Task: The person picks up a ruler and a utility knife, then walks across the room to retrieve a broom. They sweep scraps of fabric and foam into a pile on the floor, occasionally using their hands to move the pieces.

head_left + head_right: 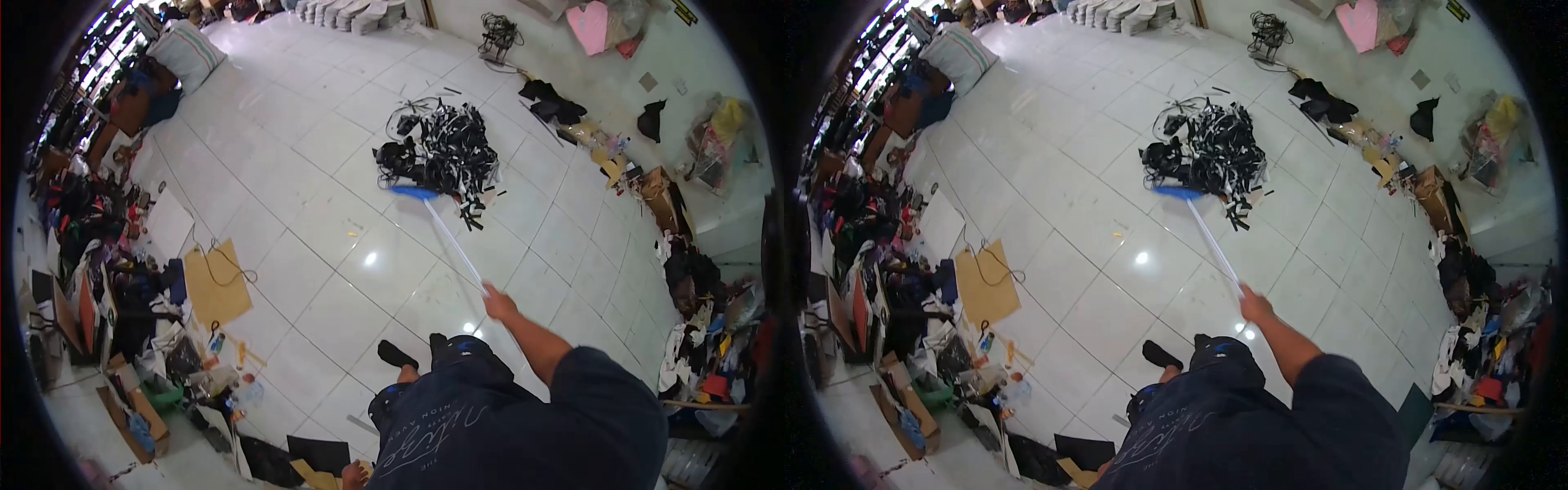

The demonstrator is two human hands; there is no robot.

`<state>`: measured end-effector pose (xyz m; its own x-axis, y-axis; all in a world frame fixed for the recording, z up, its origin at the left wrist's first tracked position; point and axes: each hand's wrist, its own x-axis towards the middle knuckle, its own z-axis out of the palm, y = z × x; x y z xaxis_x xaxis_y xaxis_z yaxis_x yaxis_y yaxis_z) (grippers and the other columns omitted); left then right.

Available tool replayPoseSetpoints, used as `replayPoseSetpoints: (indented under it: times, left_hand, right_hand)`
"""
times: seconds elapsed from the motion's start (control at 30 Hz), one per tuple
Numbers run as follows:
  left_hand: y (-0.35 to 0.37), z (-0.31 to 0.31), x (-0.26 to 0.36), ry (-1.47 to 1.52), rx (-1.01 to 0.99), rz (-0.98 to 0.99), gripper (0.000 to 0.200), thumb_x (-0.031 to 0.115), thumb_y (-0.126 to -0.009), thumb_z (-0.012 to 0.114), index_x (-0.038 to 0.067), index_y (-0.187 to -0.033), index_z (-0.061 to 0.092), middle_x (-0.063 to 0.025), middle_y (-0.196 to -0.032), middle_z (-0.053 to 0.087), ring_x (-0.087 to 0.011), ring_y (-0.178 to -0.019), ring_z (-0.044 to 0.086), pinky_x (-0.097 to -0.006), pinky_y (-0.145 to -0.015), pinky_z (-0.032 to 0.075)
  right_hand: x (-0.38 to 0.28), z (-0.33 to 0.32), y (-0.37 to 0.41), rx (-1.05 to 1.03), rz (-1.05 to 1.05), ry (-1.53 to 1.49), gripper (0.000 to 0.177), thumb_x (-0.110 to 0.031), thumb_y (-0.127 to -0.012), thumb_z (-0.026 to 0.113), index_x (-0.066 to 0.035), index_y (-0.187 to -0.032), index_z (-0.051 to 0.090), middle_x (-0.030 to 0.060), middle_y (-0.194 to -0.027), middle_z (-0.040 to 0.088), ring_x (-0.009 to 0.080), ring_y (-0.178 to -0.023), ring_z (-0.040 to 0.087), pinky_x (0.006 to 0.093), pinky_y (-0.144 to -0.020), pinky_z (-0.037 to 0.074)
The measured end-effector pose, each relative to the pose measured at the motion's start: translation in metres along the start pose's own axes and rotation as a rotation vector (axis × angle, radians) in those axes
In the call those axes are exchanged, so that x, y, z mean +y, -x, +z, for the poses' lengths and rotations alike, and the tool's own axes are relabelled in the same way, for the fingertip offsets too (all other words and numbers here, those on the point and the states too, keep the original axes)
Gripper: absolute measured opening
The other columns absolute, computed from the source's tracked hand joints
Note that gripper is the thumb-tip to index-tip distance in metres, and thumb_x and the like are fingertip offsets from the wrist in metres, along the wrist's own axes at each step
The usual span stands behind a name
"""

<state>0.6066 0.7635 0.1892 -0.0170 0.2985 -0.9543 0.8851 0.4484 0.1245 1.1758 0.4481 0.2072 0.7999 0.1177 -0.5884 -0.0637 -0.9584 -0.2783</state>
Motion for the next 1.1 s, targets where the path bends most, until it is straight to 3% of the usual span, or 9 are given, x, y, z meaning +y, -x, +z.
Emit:
replayPoseSetpoints:
  times: [0.13, 0.17, 0.37, 0.57, 0.67, 0.73, 0.87, 1.0, 1.1]
  left_hand:
    - [-0.031, -0.009, 0.086, 0.022, -0.036, 0.126, 0.029, 0.032, -0.083, 0.050, 0.004, -0.089, 0.055, -0.0105, -0.077, 0.056, -0.0223, -0.068, 0.057, -0.0331, -0.055, 0.042]
    - [-0.045, -0.016, 0.103, 0.111, -0.068, 0.128, 0.023, 0.027, -0.083, 0.053, 0.005, -0.086, 0.054, -0.0053, -0.074, 0.053, -0.0176, -0.064, 0.055, -0.0275, -0.049, 0.041]
    - [-0.001, -0.017, 0.311, 0.067, 0.068, 0.547, 0.032, 0.029, -0.084, 0.054, 0.006, -0.106, 0.051, -0.0035, -0.089, 0.055, -0.0141, -0.075, 0.054, -0.0271, -0.060, 0.042]
    - [0.007, 0.022, 0.366, 0.070, 0.122, 0.524, 0.030, 0.027, -0.084, 0.054, 0.007, -0.104, 0.050, -0.0028, -0.087, 0.054, -0.0141, -0.075, 0.054, -0.0265, -0.060, 0.041]
    - [0.006, 0.064, 0.342, 0.084, 0.155, 0.379, 0.029, 0.027, -0.084, 0.054, 0.007, -0.103, 0.049, -0.0046, -0.086, 0.054, -0.0162, -0.074, 0.055, -0.0274, -0.056, 0.041]
    - [0.008, 0.101, 0.315, 0.093, 0.180, 0.205, 0.025, 0.026, -0.084, 0.054, 0.006, -0.099, 0.050, -0.0062, -0.083, 0.054, -0.0182, -0.070, 0.055, -0.0288, -0.051, 0.040]
    - [0.041, 0.184, 0.294, -0.137, 0.007, -0.018, 0.022, 0.025, -0.083, 0.055, 0.005, -0.092, 0.053, -0.0046, -0.077, 0.052, -0.0181, -0.066, 0.055, -0.0300, -0.047, 0.039]
    - [0.090, 0.272, 0.323, 0.128, 0.052, 0.154, 0.030, 0.028, -0.084, 0.056, 0.004, -0.100, 0.053, -0.0037, -0.081, 0.055, -0.0144, -0.072, 0.055, -0.0280, -0.054, 0.041]
    - [0.118, 0.319, 0.368, 0.116, 0.073, 0.289, 0.040, 0.031, -0.084, 0.057, 0.002, -0.111, 0.050, -0.0039, -0.087, 0.056, -0.0148, -0.074, 0.055, -0.0288, -0.060, 0.042]
  right_hand:
    - [0.061, 0.047, 0.127, -0.021, 0.110, -0.039, 0.043, -0.031, -0.088, 0.040, -0.020, -0.129, 0.035, 0.0229, -0.087, 0.060, 0.0414, -0.082, 0.058, 0.0486, -0.073, 0.046]
    - [0.077, 0.059, 0.148, -0.036, 0.128, -0.049, 0.043, -0.028, -0.087, 0.042, -0.018, -0.128, 0.037, 0.0236, -0.086, 0.060, 0.0418, -0.081, 0.058, 0.0487, -0.071, 0.045]
    - [0.125, 0.076, 0.166, -0.032, 0.228, -0.058, 0.040, -0.022, -0.085, 0.045, -0.017, -0.124, 0.041, 0.0230, -0.087, 0.061, 0.0402, -0.080, 0.059, 0.0480, -0.073, 0.047]
    - [0.162, 0.014, 0.041, -0.018, 0.147, -0.024, 0.044, -0.022, -0.084, 0.045, -0.018, -0.128, 0.040, 0.0218, -0.104, 0.057, 0.0390, -0.092, 0.056, 0.0464, -0.084, 0.044]
    - [0.178, -0.056, -0.068, -0.102, 0.163, 0.028, 0.047, -0.022, -0.084, 0.044, -0.019, -0.130, 0.037, 0.0209, -0.105, 0.057, 0.0384, -0.094, 0.055, 0.0447, -0.084, 0.044]
    - [0.186, -0.095, -0.166, -0.010, 0.078, 0.094, 0.045, -0.022, -0.082, 0.045, -0.023, -0.127, 0.041, 0.0171, -0.103, 0.059, 0.0347, -0.094, 0.057, 0.0437, -0.082, 0.045]
    - [0.116, -0.208, -0.345, 0.154, -0.080, 0.157, 0.034, -0.022, -0.084, 0.046, -0.018, -0.117, 0.049, 0.0154, -0.099, 0.060, 0.0330, -0.091, 0.058, 0.0435, -0.078, 0.046]
    - [0.041, -0.287, -0.372, 0.088, 0.027, -0.018, 0.038, -0.025, -0.085, 0.044, -0.020, -0.123, 0.045, 0.0160, -0.101, 0.059, 0.0342, -0.094, 0.056, 0.0434, -0.080, 0.046]
    - [0.054, -0.294, -0.377, 0.077, -0.023, -0.025, 0.042, -0.027, -0.086, 0.043, -0.022, -0.128, 0.039, 0.0176, -0.101, 0.059, 0.0362, -0.093, 0.056, 0.0445, -0.080, 0.045]
